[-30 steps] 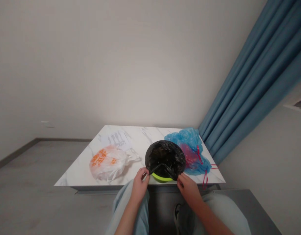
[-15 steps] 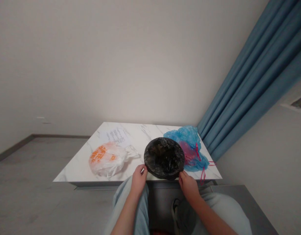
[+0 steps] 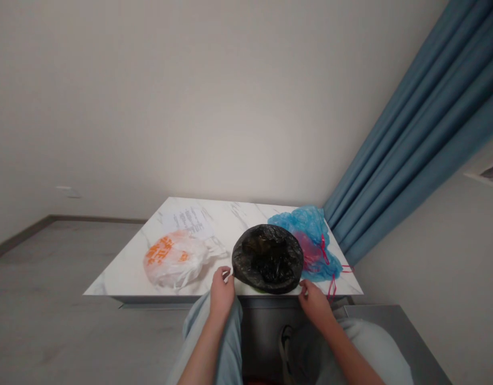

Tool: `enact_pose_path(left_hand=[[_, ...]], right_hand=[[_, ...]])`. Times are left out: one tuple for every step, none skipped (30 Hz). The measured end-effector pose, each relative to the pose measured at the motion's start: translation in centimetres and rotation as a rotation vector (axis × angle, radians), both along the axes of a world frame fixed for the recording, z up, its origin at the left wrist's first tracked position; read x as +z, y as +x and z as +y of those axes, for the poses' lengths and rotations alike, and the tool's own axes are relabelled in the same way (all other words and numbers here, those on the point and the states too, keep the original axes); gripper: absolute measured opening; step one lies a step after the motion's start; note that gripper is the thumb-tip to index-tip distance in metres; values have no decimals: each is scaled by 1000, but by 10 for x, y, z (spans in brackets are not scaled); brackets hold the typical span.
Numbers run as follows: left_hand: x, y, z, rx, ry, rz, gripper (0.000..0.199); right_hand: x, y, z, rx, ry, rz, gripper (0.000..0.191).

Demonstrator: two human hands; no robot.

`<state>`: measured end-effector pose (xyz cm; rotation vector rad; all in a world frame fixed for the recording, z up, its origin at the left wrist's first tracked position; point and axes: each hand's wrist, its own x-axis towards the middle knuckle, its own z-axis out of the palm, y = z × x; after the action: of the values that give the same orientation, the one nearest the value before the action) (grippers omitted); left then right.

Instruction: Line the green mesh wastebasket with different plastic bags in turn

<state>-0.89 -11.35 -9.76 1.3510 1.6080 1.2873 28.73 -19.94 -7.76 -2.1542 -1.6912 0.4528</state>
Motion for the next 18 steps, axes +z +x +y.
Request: enact_pose_path(left_hand=[[12,-3,-3,60,53,25,23],[27,-6,-5,115,129,56,27],[45,-7,-8,124,203,97,30],[64,-7,-9,103,274,137,30],[82,-5,-9,44,333,162,27],[99,-1,-7,-40,375,189,25],[113,6,-4,-139,398,229,24],[123,14,1,-244,385,299,23],[128,23,6,-318,355,392,23],[129,32,12,-343,308,504,23],[127,41,17,-308,251,613,25],[121,49,22,-259,187,706,32],[114,56,25,-210,125,772,40],[107,60,27,-165,68,812,49],[99,64,28,-131,15,826,57],[92,65,28,-104,-28,820,63],[86,66,26,-76,-63,800,68],[79,66,23,-42,-89,772,72]], right_hand=[[8,6,0,-46,68,35,22],[17,11,1,-100,148,64,19],[29,14,2,-152,240,80,18],[42,15,5,-184,333,93,17],[55,12,9,-179,416,108,16],[68,5,16,-138,477,129,15],[79,-4,24,-71,504,153,14],[87,-17,34,15,486,173,14],[93,-31,46,111,427,177,15],[95,-46,59,206,346,172,16],[95,-61,72,260,269,145,17],[92,-73,84,281,185,91,18],[86,-84,97,309,78,35,25],[80,-92,108,331,-38,-14,33],[73,-98,119,348,-161,-55,42],[66,-101,129,365,-274,-86,51],[60,-103,137,373,-364,-108,60],[54,-102,145,374,-438,-130,70]])
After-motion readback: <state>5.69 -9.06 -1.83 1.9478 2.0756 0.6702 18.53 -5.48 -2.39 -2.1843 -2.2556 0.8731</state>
